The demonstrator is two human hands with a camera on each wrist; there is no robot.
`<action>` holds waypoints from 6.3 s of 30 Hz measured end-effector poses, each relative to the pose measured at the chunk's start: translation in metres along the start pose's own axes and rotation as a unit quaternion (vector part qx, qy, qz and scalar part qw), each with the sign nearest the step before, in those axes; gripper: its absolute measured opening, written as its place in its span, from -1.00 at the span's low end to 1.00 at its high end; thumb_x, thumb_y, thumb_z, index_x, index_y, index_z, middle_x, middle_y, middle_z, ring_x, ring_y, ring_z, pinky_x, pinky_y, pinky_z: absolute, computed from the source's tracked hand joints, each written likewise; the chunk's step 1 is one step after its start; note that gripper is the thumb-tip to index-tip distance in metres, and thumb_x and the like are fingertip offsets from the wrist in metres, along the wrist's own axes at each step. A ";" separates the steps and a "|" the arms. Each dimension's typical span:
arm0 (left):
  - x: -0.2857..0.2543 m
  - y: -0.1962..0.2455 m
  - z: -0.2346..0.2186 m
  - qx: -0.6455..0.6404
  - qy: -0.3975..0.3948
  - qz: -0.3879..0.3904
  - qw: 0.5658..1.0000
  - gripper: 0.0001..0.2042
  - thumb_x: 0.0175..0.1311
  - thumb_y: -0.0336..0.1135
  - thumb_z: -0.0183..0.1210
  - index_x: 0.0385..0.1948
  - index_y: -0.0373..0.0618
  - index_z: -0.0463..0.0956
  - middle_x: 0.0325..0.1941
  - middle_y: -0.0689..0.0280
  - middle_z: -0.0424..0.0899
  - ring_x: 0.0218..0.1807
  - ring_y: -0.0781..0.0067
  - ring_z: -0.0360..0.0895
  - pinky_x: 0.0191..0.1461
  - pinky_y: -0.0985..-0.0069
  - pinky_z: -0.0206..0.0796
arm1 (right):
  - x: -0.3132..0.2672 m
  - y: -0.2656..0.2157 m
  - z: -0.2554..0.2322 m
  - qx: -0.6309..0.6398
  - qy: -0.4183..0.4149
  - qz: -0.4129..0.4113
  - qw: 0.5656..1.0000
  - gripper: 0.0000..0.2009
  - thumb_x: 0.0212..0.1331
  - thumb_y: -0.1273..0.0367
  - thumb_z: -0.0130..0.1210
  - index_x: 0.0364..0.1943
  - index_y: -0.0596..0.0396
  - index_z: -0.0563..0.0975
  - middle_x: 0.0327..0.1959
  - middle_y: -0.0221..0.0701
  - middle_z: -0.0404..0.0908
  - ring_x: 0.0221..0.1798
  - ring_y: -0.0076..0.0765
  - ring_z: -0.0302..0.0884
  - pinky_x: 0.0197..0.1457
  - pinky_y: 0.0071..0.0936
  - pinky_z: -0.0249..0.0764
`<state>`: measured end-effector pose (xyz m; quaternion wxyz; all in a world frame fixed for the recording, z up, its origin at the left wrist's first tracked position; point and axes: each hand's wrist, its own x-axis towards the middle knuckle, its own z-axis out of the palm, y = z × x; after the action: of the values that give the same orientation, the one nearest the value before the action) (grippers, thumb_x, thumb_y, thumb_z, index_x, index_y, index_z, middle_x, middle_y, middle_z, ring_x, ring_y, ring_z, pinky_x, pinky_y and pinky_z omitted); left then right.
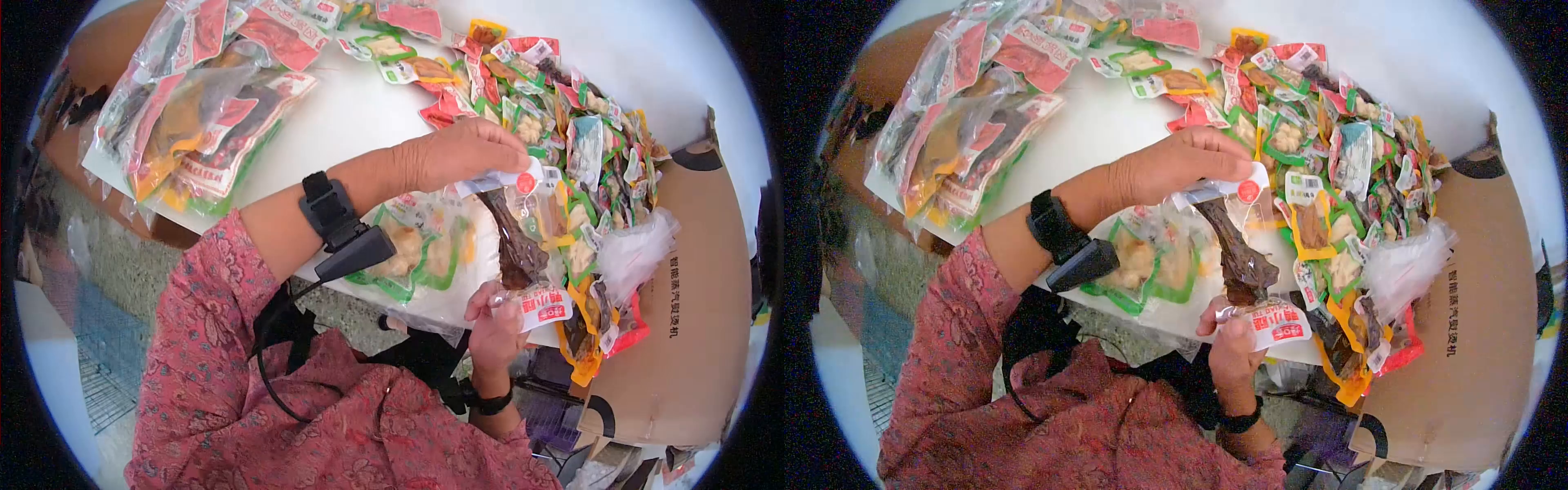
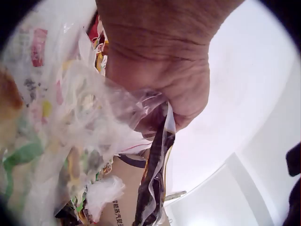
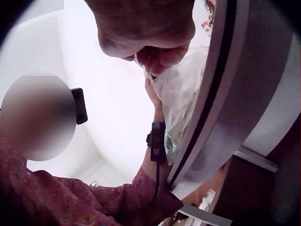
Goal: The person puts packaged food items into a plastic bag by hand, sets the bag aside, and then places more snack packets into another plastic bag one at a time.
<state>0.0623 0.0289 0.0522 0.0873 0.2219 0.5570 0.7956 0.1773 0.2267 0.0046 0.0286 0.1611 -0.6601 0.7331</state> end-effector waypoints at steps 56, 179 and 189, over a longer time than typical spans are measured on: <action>0.000 -0.023 -0.003 -0.120 -0.073 -0.151 0.978 -0.88 0.05 -0.41 0.14 -0.36 -0.10 0.51 -0.53 0.46 0.56 -0.61 0.79 0.41 -0.63 0.85 0.16 | -0.004 0.028 -0.051 0.286 0.154 0.087 0.942 -0.65 -0.02 0.54 0.07 -0.09 0.15 0.30 -0.17 -0.30 0.38 -0.16 -0.35 0.43 -0.19 -0.38 0.48; 0.014 -0.026 -0.066 0.344 0.182 0.081 0.918 -0.85 0.08 -0.36 0.07 -0.39 -0.24 0.48 -0.43 0.35 0.52 -0.35 0.63 0.42 -0.24 0.65 0.27 | 0.139 -0.017 0.022 -0.413 -0.291 -0.044 0.862 -0.60 0.02 0.28 0.03 -0.06 0.21 0.38 -0.16 -0.21 0.46 -0.10 -0.32 0.42 -0.03 -0.45 0.32; 0.018 -0.037 -0.057 0.244 0.154 0.151 0.946 -0.90 0.07 -0.43 0.00 -0.43 -0.25 0.44 -0.51 0.39 0.48 -0.44 0.67 0.39 -0.30 0.67 0.29 | 0.258 0.004 -0.121 -0.728 -0.116 -0.201 0.646 -0.74 -0.05 0.27 0.01 -0.29 0.09 0.52 -0.30 -0.13 0.45 -0.18 0.00 0.39 -0.10 -0.15 0.34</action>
<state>0.0166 0.0011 0.0062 -0.1776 0.1933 0.7005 0.6636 -0.0918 0.3004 0.0620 0.2064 0.3005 -0.9306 -0.0312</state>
